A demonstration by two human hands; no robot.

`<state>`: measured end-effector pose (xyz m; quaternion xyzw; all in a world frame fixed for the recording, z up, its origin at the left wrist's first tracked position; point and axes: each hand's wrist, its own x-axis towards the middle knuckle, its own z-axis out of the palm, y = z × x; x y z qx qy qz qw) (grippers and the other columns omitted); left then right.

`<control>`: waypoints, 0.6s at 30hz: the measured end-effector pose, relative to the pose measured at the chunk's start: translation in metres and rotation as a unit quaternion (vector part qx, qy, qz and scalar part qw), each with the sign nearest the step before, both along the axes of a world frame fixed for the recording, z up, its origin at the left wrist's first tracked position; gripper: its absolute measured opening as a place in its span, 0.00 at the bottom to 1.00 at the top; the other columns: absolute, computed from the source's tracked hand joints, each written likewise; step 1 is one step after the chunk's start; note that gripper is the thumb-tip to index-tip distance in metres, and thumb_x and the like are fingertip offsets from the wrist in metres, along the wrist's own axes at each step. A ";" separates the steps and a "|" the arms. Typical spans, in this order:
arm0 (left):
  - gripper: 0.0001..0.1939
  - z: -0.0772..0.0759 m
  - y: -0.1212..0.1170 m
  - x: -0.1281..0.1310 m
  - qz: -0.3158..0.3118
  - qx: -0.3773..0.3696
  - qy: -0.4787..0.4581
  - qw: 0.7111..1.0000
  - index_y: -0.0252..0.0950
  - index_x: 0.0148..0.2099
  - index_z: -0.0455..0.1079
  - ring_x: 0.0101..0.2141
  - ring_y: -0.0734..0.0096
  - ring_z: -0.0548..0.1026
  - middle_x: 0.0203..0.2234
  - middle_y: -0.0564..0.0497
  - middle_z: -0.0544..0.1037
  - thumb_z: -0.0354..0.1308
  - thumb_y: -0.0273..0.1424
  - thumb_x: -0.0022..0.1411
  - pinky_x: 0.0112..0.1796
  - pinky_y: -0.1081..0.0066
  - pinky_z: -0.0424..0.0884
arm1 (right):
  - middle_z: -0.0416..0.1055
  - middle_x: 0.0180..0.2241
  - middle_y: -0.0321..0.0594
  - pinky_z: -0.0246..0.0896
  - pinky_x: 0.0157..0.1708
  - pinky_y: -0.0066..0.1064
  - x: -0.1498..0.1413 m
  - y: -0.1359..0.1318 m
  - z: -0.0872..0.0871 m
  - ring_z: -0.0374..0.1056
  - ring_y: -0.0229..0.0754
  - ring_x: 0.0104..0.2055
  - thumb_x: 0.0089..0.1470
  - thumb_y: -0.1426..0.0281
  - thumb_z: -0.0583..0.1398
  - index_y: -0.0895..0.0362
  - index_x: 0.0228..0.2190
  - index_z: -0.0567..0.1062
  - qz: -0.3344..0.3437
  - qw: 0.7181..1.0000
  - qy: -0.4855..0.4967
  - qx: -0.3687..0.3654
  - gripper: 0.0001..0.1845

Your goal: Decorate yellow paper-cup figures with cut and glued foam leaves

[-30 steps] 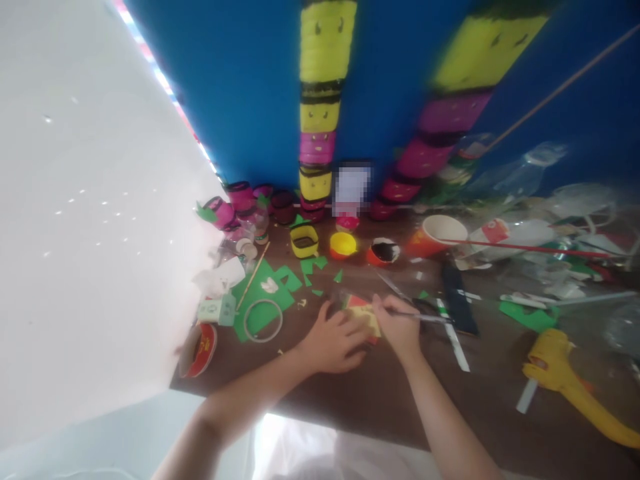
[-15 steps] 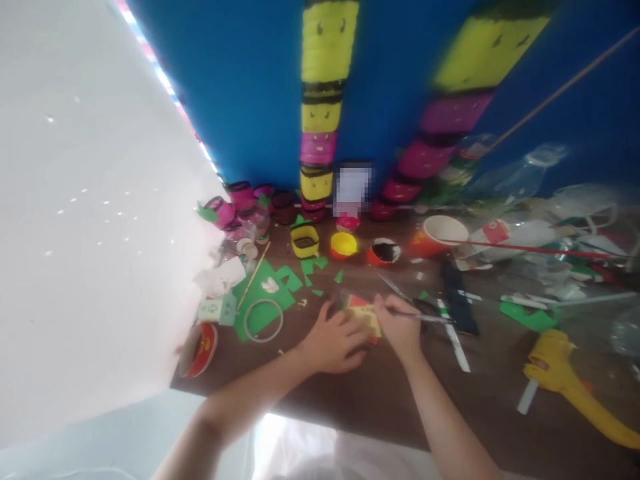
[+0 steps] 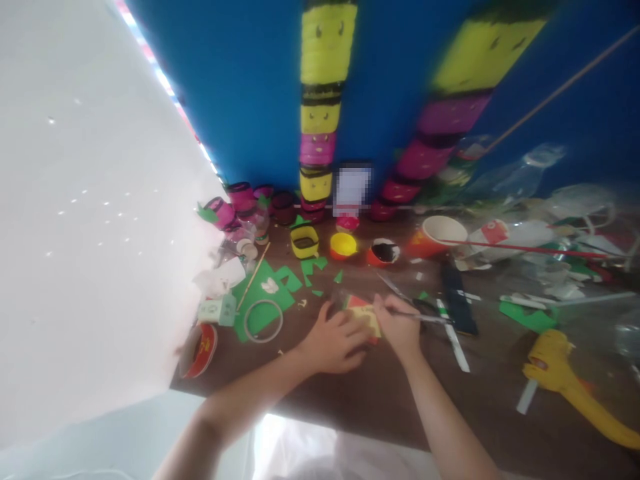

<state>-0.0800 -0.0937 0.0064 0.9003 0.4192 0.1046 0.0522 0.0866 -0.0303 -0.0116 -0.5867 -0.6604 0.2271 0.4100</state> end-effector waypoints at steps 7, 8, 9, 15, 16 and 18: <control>0.21 0.000 0.000 0.000 -0.001 -0.011 -0.013 1.000 0.46 0.56 0.60 0.52 0.60 0.60 0.58 0.54 0.61 0.39 0.42 0.64 0.54 0.46 0.46 | 0.49 0.12 0.28 0.48 0.20 0.26 0.001 -0.001 -0.001 0.49 0.32 0.17 0.51 0.65 0.56 0.55 0.12 0.55 0.001 1.000 -0.004 0.003 0.22; 0.21 0.000 0.000 0.000 0.000 -0.012 -0.015 1.000 0.46 0.56 0.60 0.52 0.60 0.60 0.58 0.54 0.61 0.39 0.41 0.64 0.54 0.46 0.46 | 0.49 0.12 0.28 0.48 0.20 0.26 0.001 -0.001 -0.002 0.49 0.32 0.17 0.51 0.65 0.56 0.55 0.12 0.55 0.000 1.000 -0.004 0.003 0.22; 0.21 0.000 0.000 0.000 0.001 -0.014 -0.016 1.000 0.46 0.56 0.60 0.52 0.60 0.60 0.58 0.54 0.61 0.39 0.41 0.64 0.54 0.46 0.45 | 0.49 0.12 0.28 0.48 0.20 0.27 0.001 -0.001 -0.002 0.49 0.32 0.17 0.50 0.65 0.56 0.55 0.12 0.55 0.000 1.000 -0.005 0.004 0.22; 0.21 0.000 0.000 0.000 0.001 -0.024 -0.020 1.000 0.44 0.56 0.60 0.52 0.60 0.60 0.58 0.54 0.62 0.39 0.41 0.64 0.54 0.45 0.46 | 0.49 0.12 0.27 0.48 0.20 0.27 0.001 -0.001 -0.002 0.48 0.32 0.17 0.51 0.64 0.56 0.54 0.12 0.54 -0.003 1.000 -0.007 0.004 0.23; 0.21 0.000 0.000 0.000 0.001 -0.024 -0.020 1.000 0.44 0.56 0.60 0.52 0.60 0.60 0.58 0.54 0.62 0.39 0.41 0.64 0.54 0.45 0.46 | 0.49 0.12 0.28 0.48 0.20 0.27 0.001 -0.001 -0.002 0.48 0.32 0.17 0.51 0.64 0.56 0.54 0.12 0.54 -0.003 1.000 -0.008 0.004 0.23; 0.21 0.001 0.000 0.000 0.000 -0.023 -0.019 1.000 0.45 0.56 0.60 0.52 0.61 0.60 0.58 0.54 0.62 0.39 0.41 0.65 0.54 0.45 0.46 | 0.49 0.12 0.28 0.48 0.20 0.26 0.001 -0.001 -0.002 0.49 0.32 0.17 0.51 0.64 0.56 0.54 0.11 0.54 0.000 1.000 -0.009 0.003 0.23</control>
